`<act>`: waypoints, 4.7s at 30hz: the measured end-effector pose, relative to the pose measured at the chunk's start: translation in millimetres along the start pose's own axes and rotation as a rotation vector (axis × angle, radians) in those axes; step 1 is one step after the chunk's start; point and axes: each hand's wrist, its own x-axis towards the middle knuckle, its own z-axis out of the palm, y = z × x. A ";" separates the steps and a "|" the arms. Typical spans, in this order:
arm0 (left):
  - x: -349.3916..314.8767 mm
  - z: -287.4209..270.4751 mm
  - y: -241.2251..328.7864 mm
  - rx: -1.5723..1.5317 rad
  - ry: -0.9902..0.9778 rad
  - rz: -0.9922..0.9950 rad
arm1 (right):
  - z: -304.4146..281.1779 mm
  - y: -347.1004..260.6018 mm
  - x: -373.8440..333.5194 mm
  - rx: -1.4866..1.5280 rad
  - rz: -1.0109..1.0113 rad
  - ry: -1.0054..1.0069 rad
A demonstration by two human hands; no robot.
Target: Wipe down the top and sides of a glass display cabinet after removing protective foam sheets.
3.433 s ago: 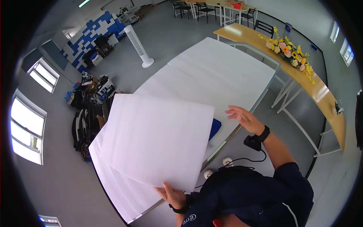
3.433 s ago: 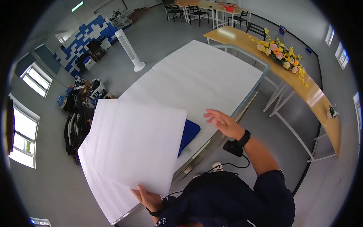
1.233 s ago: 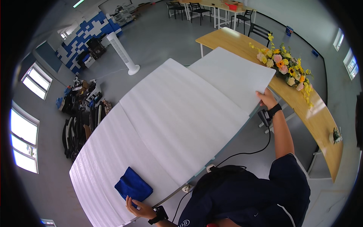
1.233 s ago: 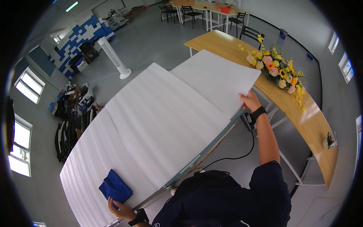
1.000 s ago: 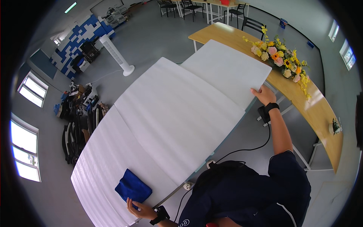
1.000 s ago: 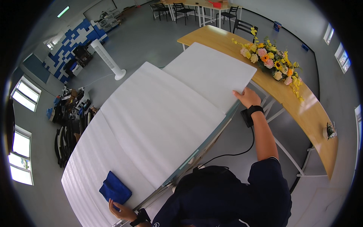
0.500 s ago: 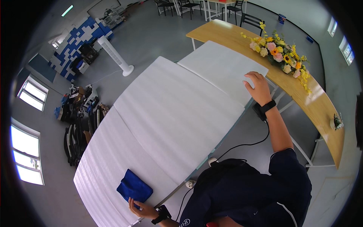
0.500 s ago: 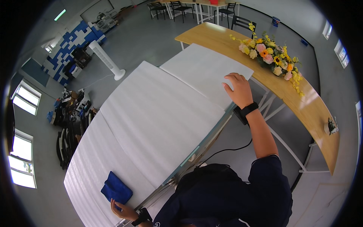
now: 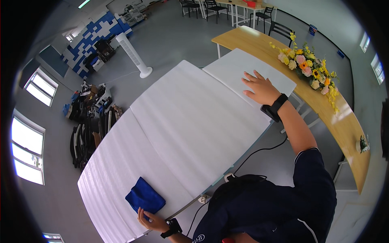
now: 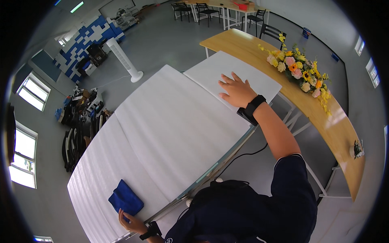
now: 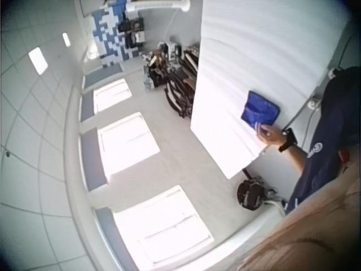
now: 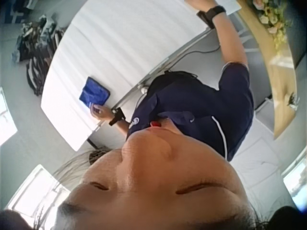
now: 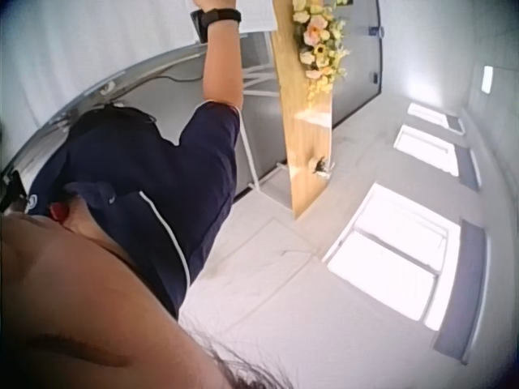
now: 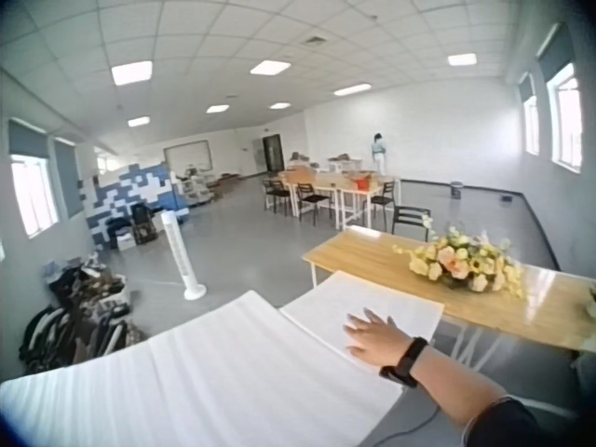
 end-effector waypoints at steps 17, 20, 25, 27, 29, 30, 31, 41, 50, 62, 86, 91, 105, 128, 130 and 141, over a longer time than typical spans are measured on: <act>3.6 0.0 3.2 0.046 -0.023 0.040 | 49.2 7.3 42.4 0.004 -0.063 -0.413; 2.7 1.1 5.7 0.040 -0.015 0.003 | 46.4 5.0 40.2 0.005 -0.086 -0.416; 1.8 2.6 8.0 0.025 -0.013 0.000 | 43.0 3.2 35.1 0.081 -0.136 -0.354; 2.0 3.4 8.7 0.017 -0.007 -0.008 | 42.3 -0.5 33.7 0.078 -0.137 -0.334; 1.4 3.9 7.1 0.033 -0.025 0.030 | 43.2 1.0 34.9 0.074 -0.146 -0.349; 1.2 4.3 6.6 0.037 -0.016 0.023 | 48.4 4.2 36.4 0.053 -0.148 -0.332; 1.3 6.2 6.6 0.024 -0.019 0.018 | 54.3 9.7 37.2 0.048 -0.160 -0.329; 11.3 -2.7 21.5 0.347 -0.308 0.028 | 40.9 0.1 11.9 0.380 -0.178 -0.150; 29.7 -10.9 35.8 0.377 -0.636 0.065 | 38.0 -8.3 -53.2 0.682 -0.341 -0.131; 0.9 -31.8 14.7 -0.059 -0.071 -0.179 | 34.2 -86.1 -115.4 1.084 -0.363 0.075; -139.0 -127.5 89.0 -0.680 -1.169 0.347 | 122.2 -224.7 -318.6 2.290 0.615 -0.610; -150.8 -140.6 58.8 -0.742 -1.295 0.086 | 144.6 -195.2 -286.2 1.981 0.710 -0.077; -180.3 -120.7 64.3 -0.514 -1.203 -0.411 | 142.5 -180.0 -181.5 2.018 0.416 -0.442; -194.7 -99.9 111.2 -0.458 -1.167 -0.539 | 232.2 -27.0 -124.9 1.554 0.840 0.614; -196.6 -103.9 108.0 -0.446 -1.141 -0.560 | 256.4 -84.0 -151.6 1.501 0.687 0.457; -206.3 -124.6 102.6 -0.400 -1.006 -0.623 | 230.1 -192.3 -204.0 1.395 -0.165 -0.191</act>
